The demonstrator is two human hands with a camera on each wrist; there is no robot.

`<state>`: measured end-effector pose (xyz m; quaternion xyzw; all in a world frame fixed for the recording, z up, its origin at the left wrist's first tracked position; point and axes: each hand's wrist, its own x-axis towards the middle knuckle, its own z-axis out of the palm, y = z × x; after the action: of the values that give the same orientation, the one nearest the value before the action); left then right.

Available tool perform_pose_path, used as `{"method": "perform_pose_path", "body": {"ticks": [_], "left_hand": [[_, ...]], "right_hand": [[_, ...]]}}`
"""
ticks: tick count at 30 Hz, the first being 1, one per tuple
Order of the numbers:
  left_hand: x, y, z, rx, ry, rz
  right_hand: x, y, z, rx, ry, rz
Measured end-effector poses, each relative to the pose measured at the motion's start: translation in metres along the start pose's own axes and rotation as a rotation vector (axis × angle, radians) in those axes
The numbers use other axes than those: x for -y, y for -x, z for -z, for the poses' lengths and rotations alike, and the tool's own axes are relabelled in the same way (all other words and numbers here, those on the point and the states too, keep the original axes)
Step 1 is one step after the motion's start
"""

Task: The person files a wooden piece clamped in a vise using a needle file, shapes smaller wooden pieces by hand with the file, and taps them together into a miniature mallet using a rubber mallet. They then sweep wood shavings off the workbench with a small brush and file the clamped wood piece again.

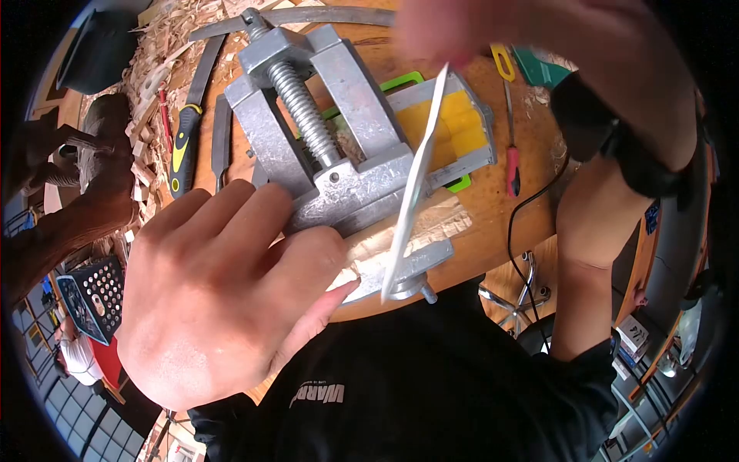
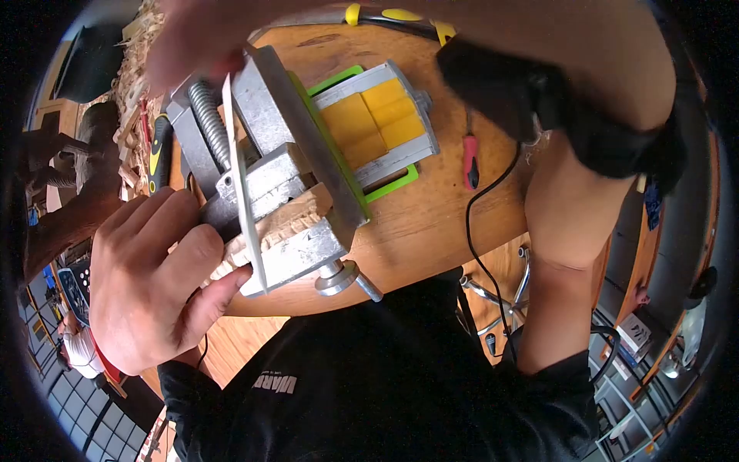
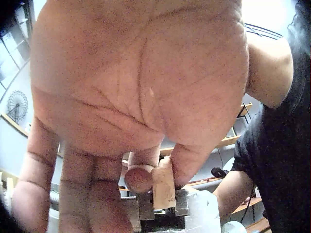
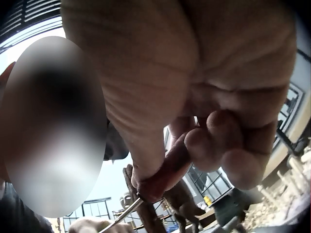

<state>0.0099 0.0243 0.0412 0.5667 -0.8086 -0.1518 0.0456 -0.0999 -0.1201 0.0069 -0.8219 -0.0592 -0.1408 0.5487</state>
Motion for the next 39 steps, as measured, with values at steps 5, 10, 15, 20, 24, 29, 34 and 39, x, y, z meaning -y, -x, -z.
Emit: {"method": "perform_pose_path", "body": {"ticks": [5, 10, 15, 20, 24, 29, 34, 39], "left_hand": [[0.001, -0.001, 0.002, 0.000, 0.001, -0.012], [0.001, 0.001, -0.001, -0.017, 0.003, 0.000], [0.000, 0.000, 0.002, 0.024, 0.011, 0.002], [0.001, -0.001, 0.001, 0.005, 0.014, -0.012], [0.000, 0.001, 0.002, 0.017, 0.021, 0.012], [0.001, 0.000, 0.001, 0.004, 0.025, 0.002], [0.000, 0.000, 0.002, 0.010, 0.012, 0.008], [-0.001, 0.001, 0.003, 0.019, 0.013, 0.019]], "right_hand": [[0.003, 0.000, 0.004, -0.010, 0.006, 0.012], [-0.014, 0.010, 0.050, -0.018, 0.006, 0.026], [-0.040, 0.042, 0.078, -0.045, 0.010, 0.034], [-0.027, 0.040, 0.065, -0.055, 0.016, 0.045], [-0.037, 0.036, 0.074, -0.064, 0.016, 0.055], [-0.036, 0.035, 0.074, -0.085, 0.022, 0.066], [-0.022, 0.044, 0.068, -0.091, 0.027, 0.078], [-0.028, 0.046, 0.078, -0.102, 0.030, 0.089]]}}
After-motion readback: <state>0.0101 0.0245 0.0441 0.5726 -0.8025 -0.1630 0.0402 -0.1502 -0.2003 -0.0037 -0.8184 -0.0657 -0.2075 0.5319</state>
